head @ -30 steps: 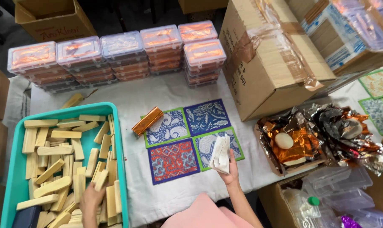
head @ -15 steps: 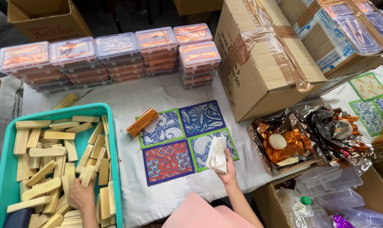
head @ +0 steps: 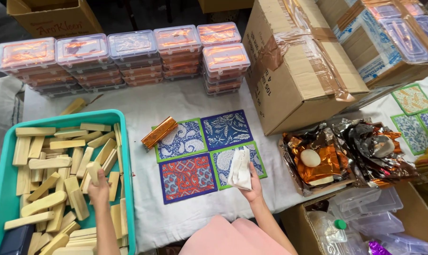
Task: The person wraps small wooden blocks in orange foil, folds the edges, and places them on a patterned mat. They then wipe the mat with a white cloth and repeat the wrapping process with additional blocks.
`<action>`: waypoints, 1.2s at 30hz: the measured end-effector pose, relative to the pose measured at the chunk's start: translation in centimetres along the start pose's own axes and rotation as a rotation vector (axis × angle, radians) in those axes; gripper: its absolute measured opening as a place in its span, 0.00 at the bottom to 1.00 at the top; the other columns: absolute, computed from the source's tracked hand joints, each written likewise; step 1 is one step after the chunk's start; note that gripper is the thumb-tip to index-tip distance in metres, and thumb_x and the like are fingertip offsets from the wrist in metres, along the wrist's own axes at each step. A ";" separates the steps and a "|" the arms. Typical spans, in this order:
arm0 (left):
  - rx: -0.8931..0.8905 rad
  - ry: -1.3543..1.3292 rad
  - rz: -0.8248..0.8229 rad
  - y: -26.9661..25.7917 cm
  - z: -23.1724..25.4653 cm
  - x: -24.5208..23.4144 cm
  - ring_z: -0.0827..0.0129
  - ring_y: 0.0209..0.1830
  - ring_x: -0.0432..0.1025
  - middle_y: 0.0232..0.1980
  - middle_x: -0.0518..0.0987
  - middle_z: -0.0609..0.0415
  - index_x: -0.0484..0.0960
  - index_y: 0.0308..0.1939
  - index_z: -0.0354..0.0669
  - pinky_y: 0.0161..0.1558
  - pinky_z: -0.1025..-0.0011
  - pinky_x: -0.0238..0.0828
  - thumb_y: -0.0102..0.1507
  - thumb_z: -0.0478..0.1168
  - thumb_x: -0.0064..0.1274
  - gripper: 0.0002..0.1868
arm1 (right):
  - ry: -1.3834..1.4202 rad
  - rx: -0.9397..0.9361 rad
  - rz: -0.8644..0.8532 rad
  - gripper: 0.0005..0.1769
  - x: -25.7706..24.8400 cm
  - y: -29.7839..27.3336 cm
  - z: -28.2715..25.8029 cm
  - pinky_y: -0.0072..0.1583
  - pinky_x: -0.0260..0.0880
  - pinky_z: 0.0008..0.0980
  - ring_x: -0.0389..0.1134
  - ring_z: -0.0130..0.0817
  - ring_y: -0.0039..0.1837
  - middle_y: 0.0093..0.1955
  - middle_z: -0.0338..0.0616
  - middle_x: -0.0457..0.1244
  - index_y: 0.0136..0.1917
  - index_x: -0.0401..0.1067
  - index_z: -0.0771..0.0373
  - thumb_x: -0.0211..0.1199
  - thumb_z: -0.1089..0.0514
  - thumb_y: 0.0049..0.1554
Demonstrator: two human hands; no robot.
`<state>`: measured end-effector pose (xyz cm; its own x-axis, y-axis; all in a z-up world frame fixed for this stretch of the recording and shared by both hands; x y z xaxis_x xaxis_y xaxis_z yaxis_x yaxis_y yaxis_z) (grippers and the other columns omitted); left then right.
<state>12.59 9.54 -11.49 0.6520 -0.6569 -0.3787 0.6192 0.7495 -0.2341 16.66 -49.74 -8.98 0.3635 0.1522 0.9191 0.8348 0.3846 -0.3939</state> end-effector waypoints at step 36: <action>0.221 0.677 0.338 -1.9 -0.4 -5.9 0.44 0.47 0.79 0.59 0.81 0.35 0.72 0.62 0.42 0.45 0.53 0.75 0.62 0.41 0.62 0.27 | -0.032 0.037 0.059 0.25 0.3 1.6 0.6 0.67 0.66 0.51 0.69 0.44 0.65 0.64 0.41 0.69 0.67 0.73 0.53 0.63 0.42 0.61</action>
<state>7.39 12.00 -9.15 0.4558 -0.1503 -0.8773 0.5543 0.8191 0.1476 17.89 -48.48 -9.32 0.3977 0.2048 0.8944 0.7963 0.4072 -0.4473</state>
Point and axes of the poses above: each hand's wrist, its own y-axis towards the middle knuckle, its own x-axis out of the palm, z = x × y, the point moved 6 cm from there along y, towards the middle knuckle
